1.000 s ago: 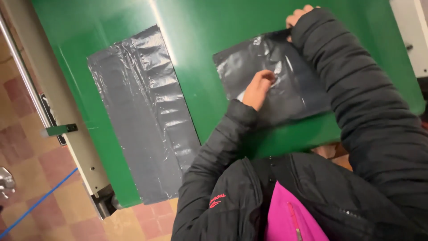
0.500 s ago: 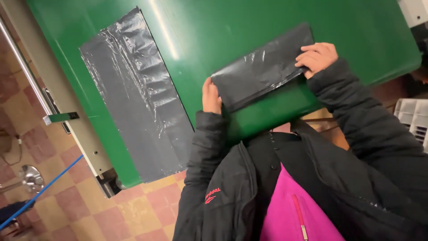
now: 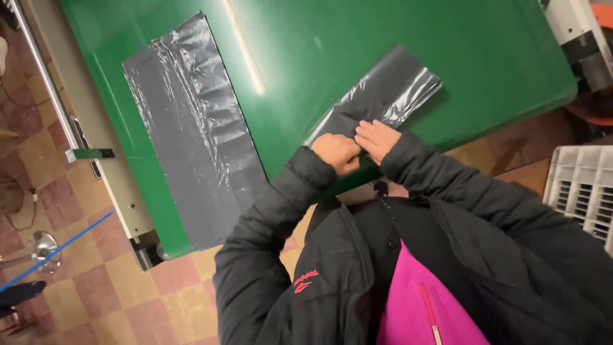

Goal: Folding plastic bags and placing them into a storage bin.

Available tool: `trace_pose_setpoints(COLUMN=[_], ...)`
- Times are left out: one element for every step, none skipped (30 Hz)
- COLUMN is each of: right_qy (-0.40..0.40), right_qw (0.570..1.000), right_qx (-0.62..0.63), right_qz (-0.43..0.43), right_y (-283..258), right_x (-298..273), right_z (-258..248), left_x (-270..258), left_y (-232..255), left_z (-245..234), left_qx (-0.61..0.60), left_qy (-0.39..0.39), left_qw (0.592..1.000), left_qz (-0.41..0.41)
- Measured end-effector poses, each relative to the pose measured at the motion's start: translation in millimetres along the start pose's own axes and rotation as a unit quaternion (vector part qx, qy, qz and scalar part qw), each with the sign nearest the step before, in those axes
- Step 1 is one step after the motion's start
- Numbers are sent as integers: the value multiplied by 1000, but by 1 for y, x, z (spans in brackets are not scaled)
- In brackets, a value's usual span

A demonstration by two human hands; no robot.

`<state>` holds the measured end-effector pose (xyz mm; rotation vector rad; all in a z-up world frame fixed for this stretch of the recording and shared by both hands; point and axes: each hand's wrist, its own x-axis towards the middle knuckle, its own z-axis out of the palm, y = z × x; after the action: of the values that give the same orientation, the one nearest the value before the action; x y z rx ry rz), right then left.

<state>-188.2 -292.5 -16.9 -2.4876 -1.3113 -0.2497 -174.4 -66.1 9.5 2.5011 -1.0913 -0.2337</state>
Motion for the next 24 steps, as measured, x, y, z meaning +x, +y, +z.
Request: trace_pose_setpoints(right_qy=[-1, 3, 8, 7, 17, 27, 26, 86, 143, 139, 164, 184, 180, 142, 98, 92, 93, 92, 85, 77, 70, 66, 179, 260], right_qw=[1000, 999, 997, 998, 984, 960, 961, 897, 803, 807, 726, 627, 630, 763, 865, 866, 874, 882, 884, 966, 997, 998, 945, 808], right_qx=[-2, 33, 69, 64, 166, 266, 262, 400, 524, 522, 564, 595, 595, 442, 270, 272, 289, 307, 310, 152, -10, -2, 185, 358], right_qz=[-4, 12, 28, 25, 58, 88, 83, 166, 244, 239, 356, 467, 466, 449, 413, 409, 379, 346, 340, 197, 40, 9, 201, 389], right_y=[2, 4, 5, 12, 19, 28, 28, 27, 26, 38, 51, 62, 73, 81, 90, 94, 98, 102, 102, 107, 111, 76, 41, 3], right_x=[-7, -17, -27, -39, -51, -61, -60, -59, -58, -62, -66, -71, -77, -81, -85, -90, -95, -97, -109, -110, -108, -86, -66, -58], right_z=[9, 17, 26, 39, 53, 66, 61, 55, 50, 56, 64, 72, 69, 68, 67, 70, 74, 78, 65, 53, 42, 22, 1, -20], left_x=[9, 18, 27, 39, 51, 63, 69, 74, 79, 80, 82, 82, 83, 81, 79, 80, 79, 77, 77, 72, 66, 43, 22, 3], left_y=[-1, -1, -1, -21, -41, -62, -68, -73, -78, -89, -100, -111, -105, -101, -98, -89, -80, -73, -59, -50, -43, -38, -33, -22], left_z=[-7, -13, -18, -4, 9, 21, 9, -3, -15, -1, 13, 28, 36, 43, 50, 52, 54, 56, 55, 49, 42, 37, 32, 31], left_qx=[0, -86, -172, -171, -376, -559, -559, -608, -649, -651, -662, -672, -674, -472, -226, -228, -211, -192, -193, -187, -182, -177, -156, -135], left_qy=[5, -11, -26, -21, -46, -68, -61, -112, -162, -155, -112, -70, -66, 30, 123, 126, 164, 204, 209, 232, 255, 275, 306, 330], left_qw=[1000, 996, 984, 985, 920, 806, 808, 746, 674, 674, 664, 652, 650, 837, 948, 946, 942, 935, 932, 920, 906, 894, 894, 897], left_qz=[-2, -14, -25, -23, -106, -181, -178, -248, -315, -313, -328, -344, -344, -274, -186, -192, -203, -216, -225, -256, -286, -306, -286, -263])
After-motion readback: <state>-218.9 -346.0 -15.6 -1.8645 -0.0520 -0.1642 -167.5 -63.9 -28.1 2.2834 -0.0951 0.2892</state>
